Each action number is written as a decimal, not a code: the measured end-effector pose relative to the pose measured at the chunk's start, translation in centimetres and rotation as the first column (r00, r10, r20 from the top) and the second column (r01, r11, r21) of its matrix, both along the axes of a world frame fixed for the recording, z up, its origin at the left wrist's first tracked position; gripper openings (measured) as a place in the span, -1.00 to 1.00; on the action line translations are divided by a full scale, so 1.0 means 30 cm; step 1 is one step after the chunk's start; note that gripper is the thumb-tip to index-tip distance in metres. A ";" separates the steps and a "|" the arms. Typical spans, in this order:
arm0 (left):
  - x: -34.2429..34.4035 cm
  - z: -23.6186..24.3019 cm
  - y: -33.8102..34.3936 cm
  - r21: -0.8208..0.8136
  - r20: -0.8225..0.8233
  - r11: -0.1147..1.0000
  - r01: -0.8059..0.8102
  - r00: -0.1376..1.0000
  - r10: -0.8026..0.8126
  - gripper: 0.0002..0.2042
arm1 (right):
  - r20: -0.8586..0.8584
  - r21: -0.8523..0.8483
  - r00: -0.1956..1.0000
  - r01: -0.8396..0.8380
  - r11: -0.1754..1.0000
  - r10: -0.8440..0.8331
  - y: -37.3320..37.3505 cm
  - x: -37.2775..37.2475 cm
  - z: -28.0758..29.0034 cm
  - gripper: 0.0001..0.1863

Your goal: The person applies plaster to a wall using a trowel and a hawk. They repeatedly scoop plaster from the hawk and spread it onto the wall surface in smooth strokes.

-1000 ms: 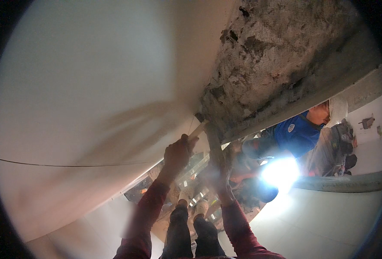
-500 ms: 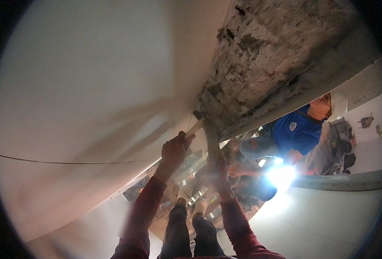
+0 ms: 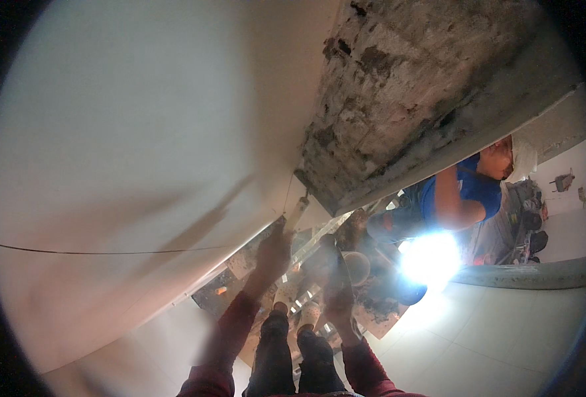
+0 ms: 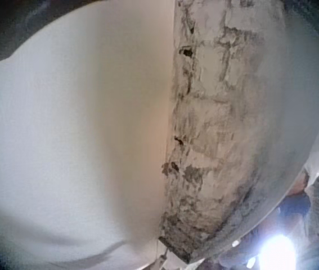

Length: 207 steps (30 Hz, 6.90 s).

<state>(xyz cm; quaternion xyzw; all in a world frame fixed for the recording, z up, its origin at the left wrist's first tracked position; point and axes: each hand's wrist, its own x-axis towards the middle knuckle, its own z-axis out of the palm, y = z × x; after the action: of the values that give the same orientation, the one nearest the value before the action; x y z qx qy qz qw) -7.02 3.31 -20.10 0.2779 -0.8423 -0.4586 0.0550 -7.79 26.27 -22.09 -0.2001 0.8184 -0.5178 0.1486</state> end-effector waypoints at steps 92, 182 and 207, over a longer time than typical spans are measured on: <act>-0.105 0.006 -0.100 -0.393 -0.185 0.919 -0.037 0.982 -0.039 -0.75 | -0.516 0.098 0.828 -0.196 0.976 0.218 -0.124 -0.215 -0.018 -0.51; -0.070 0.190 -0.150 -0.289 -0.365 0.955 0.058 0.916 -0.167 -0.79 | -0.491 0.168 0.827 -0.217 0.962 0.273 -0.345 -0.226 0.408 -0.69; 0.010 0.161 0.037 -0.170 0.033 0.983 0.073 0.997 -0.068 -0.70 | -0.283 0.009 0.935 -0.222 0.975 0.216 -0.023 0.044 0.246 -0.55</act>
<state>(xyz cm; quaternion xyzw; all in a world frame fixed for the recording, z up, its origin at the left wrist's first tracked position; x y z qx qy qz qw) -6.73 4.41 -15.28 0.2483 -0.8887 -0.3821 0.0508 -6.47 25.58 -14.72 -0.3634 0.7977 -0.4737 0.0846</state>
